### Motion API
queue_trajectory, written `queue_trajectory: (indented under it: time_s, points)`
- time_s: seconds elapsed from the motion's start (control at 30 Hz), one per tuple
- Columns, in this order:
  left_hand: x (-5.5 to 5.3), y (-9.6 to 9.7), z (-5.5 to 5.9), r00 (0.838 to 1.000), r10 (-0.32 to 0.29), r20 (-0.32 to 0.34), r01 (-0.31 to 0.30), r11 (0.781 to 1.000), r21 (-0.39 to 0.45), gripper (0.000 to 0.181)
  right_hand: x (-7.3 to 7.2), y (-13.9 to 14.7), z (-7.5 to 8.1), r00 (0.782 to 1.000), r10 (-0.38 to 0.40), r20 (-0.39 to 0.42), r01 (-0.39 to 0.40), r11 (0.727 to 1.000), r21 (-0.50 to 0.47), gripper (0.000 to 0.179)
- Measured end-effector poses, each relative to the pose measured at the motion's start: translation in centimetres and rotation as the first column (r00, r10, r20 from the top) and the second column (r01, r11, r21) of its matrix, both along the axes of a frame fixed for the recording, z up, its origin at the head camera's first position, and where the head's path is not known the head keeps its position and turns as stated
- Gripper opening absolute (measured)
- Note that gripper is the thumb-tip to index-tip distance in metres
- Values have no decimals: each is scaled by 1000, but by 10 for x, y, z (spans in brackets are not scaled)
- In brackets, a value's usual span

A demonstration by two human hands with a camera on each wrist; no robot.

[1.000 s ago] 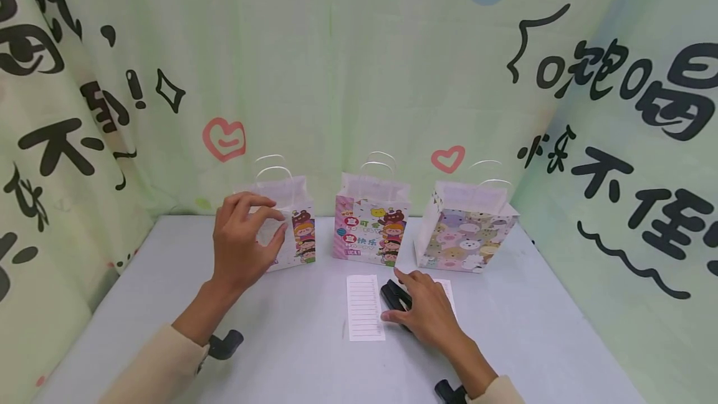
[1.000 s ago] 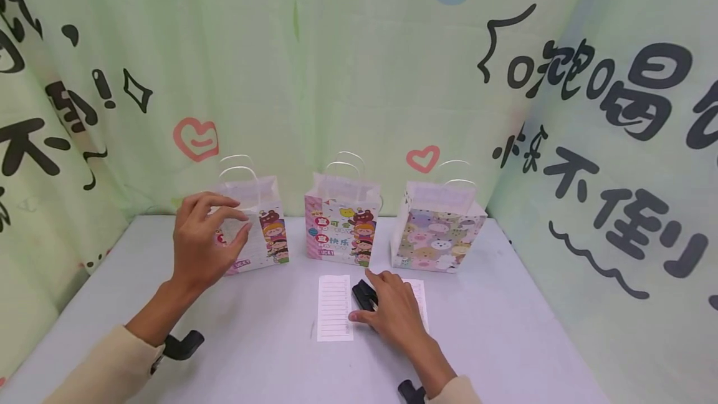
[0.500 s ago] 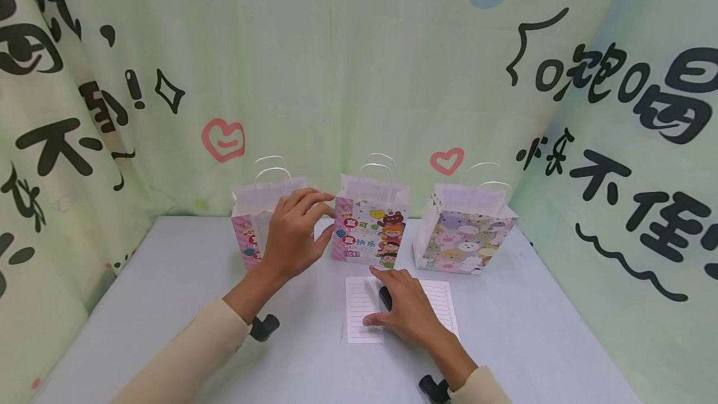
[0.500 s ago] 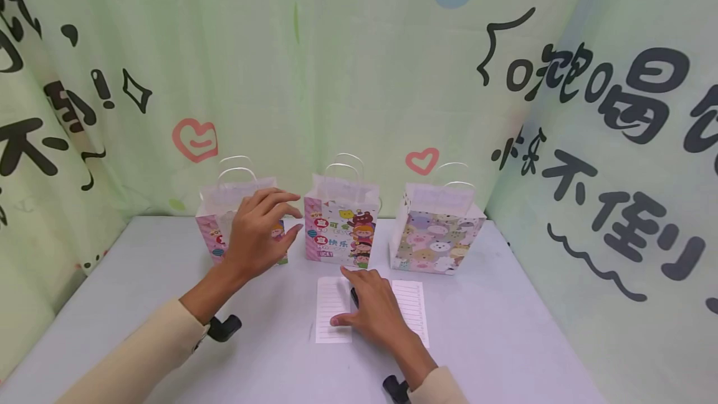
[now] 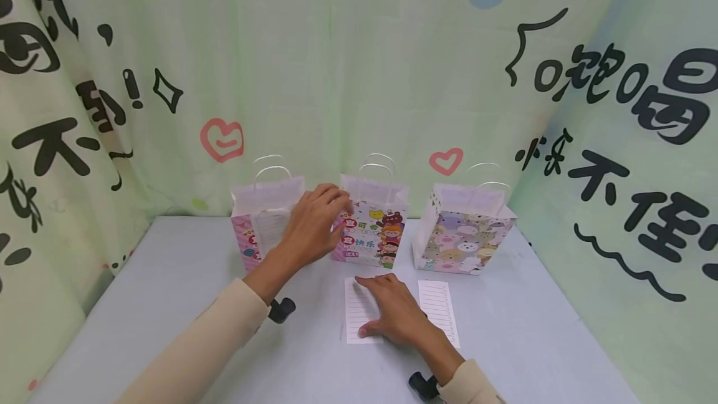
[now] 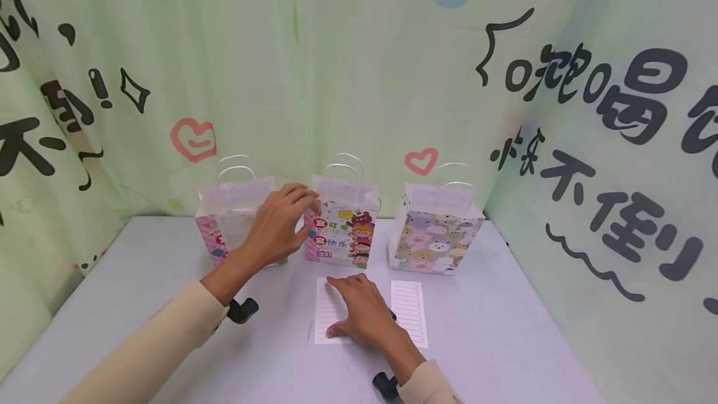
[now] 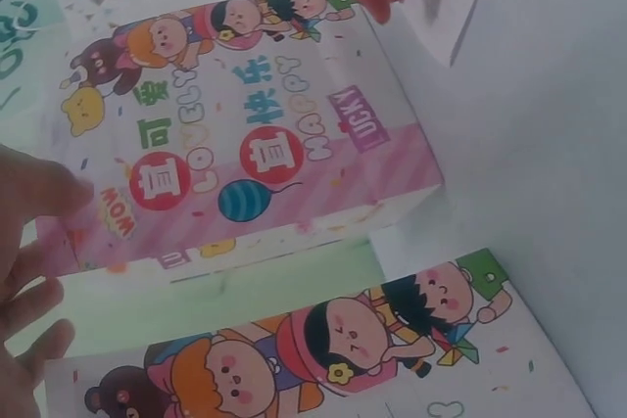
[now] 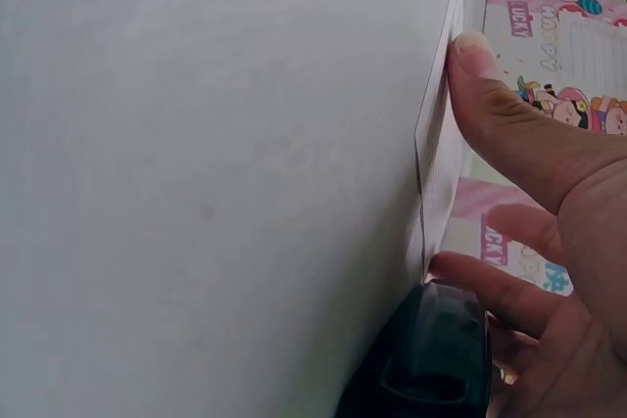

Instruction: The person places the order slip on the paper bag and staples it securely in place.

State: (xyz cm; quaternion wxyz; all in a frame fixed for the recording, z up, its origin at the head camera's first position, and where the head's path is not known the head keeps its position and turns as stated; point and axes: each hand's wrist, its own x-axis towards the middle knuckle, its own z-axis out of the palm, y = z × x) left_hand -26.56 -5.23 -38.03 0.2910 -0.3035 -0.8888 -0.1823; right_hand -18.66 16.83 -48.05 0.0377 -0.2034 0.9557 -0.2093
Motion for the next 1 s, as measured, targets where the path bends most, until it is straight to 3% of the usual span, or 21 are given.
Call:
queue_trajectory:
  time_s: [0.6,1.0]
  points:
    - [2,6,7,1000,23,19,-22,999,-35,25,2,-2,0,997,55,-55,-55,998,7,93]
    - [3,7,7,999,27,24,-26,998,-49,26,3,0,0,990,22,-140,-50,979,-196,63]
